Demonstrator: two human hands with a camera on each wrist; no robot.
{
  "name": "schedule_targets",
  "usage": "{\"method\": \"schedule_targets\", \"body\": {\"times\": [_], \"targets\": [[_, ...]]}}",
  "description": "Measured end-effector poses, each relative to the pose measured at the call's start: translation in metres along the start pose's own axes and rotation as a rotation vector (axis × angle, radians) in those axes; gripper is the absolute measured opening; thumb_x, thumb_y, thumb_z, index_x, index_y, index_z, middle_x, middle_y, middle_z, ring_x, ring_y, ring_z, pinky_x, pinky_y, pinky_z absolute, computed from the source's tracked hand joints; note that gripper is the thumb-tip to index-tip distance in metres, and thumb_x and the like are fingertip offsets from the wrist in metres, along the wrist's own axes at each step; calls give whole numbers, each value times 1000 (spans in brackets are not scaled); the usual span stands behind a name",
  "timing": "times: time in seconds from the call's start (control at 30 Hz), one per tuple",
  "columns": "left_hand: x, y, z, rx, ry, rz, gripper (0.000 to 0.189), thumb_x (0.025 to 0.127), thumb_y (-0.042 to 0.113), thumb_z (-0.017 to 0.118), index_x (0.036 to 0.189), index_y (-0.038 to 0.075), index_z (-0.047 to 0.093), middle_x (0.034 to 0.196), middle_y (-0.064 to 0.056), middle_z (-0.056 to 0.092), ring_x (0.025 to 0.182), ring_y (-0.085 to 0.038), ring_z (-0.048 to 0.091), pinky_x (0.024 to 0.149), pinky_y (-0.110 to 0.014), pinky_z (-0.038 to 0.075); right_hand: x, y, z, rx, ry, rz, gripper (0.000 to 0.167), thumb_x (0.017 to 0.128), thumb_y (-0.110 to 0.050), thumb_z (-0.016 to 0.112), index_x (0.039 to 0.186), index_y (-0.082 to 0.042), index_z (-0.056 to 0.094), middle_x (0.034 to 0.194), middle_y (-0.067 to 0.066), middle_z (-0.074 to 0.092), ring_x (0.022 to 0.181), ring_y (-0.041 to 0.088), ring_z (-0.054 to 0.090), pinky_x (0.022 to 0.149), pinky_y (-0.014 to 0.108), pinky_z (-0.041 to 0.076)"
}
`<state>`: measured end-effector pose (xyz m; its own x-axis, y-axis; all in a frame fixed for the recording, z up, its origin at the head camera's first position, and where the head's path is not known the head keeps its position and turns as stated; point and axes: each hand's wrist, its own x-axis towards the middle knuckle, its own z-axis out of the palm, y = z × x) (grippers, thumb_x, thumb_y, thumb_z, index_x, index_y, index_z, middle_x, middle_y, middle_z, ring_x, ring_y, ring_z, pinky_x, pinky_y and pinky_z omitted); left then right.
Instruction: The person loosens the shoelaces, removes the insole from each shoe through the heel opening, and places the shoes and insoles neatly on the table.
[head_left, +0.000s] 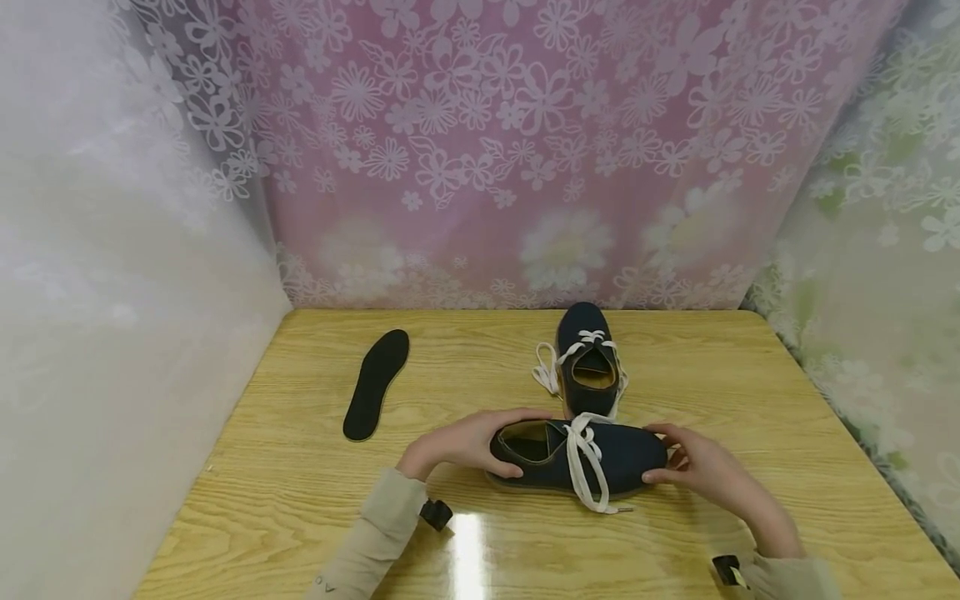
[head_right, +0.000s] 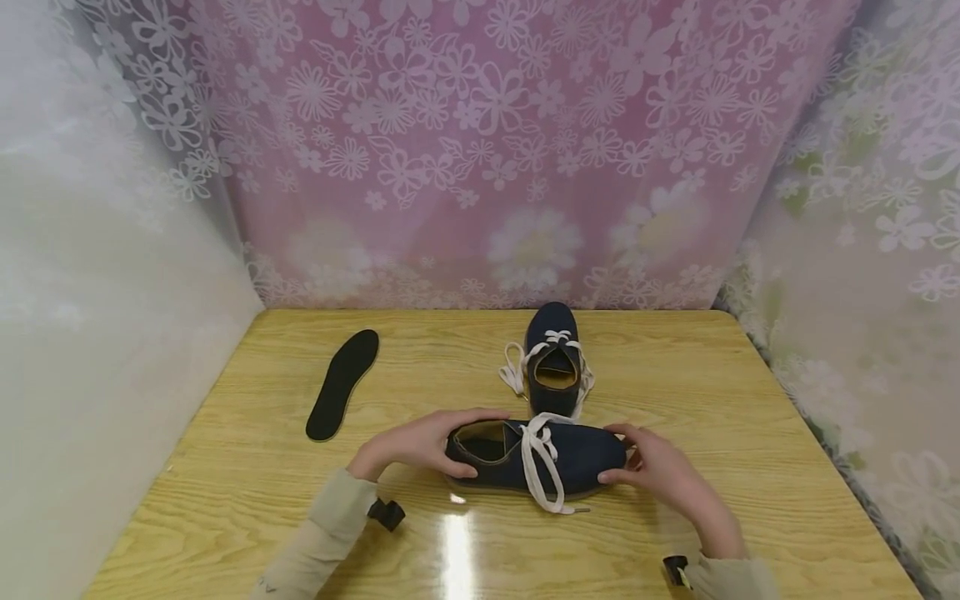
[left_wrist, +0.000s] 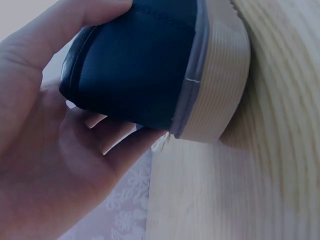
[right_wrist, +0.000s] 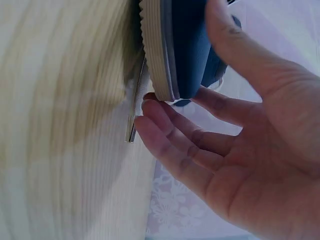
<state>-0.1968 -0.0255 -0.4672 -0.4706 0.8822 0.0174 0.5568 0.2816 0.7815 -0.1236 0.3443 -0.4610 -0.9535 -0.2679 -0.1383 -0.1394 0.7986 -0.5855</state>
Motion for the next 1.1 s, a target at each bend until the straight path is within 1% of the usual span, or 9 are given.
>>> {"method": "schedule_targets", "body": {"times": [0.1,0.3,0.5,0.6,0.7,0.8,0.87,0.97,1.1], "targets": [[-7,-3,-3,-11,-3,-10,81,93,24,76,160,24,31,163,5,33,149,-13,31,116,-39,36,1,-3,3,0,2,-34,77,80,-34,87,138,2,54,103,11,67,79,15,62,65,29,52],[-24,-10,-10,-31,3,-47,81,93,16,75,161,25,31,163,14,31,150,-10,27,116,-40,36,7,-14,14,-33,7,-77,74,78,-33,89,136,1,57,100,8,68,77,14,61,63,29,50],[-41,-18,-19,-32,27,-56,80,92,12,74,160,23,33,161,14,33,149,-11,30,115,-41,37,15,-27,21,-83,17,-113,65,84,-36,83,135,-3,60,102,4,68,75,10,60,63,29,51],[-50,-21,-23,-33,41,-48,79,92,11,72,160,23,33,162,12,33,149,-13,31,114,-43,38,22,-34,21,-115,127,-132,49,90,-32,78,129,-5,65,99,2,65,75,10,60,63,30,51],[-58,-23,-26,-38,57,-46,78,92,10,71,159,22,34,162,10,34,149,-15,31,113,-44,39,31,-40,19,-161,337,-196,32,93,-22,76,119,-6,67,95,5,62,78,18,62,65,35,53],[-66,-25,-30,-41,73,-62,78,92,10,71,159,24,34,161,10,34,149,-16,32,110,-45,40,43,-44,18,-221,508,-277,34,90,-14,78,121,-6,65,103,13,61,90,31,62,69,45,53],[-72,-27,-32,-49,85,-77,78,92,10,71,159,25,35,161,10,34,149,-17,32,109,-45,41,50,-45,18,-253,542,-320,44,89,-13,80,129,-8,63,117,19,60,103,39,59,76,52,52],[-80,-30,-35,-60,102,-94,77,93,11,70,159,25,34,162,8,34,149,-19,32,108,-46,41,60,-45,20,-303,516,-358,56,89,-16,80,140,-13,58,132,22,56,118,46,54,85,60,50],[-89,-33,-38,-65,131,-104,76,93,10,69,159,24,35,162,6,35,149,-22,32,103,-42,43,70,-45,26,-361,488,-369,53,89,-21,79,139,-15,62,132,22,58,121,46,52,90,60,50]]}}
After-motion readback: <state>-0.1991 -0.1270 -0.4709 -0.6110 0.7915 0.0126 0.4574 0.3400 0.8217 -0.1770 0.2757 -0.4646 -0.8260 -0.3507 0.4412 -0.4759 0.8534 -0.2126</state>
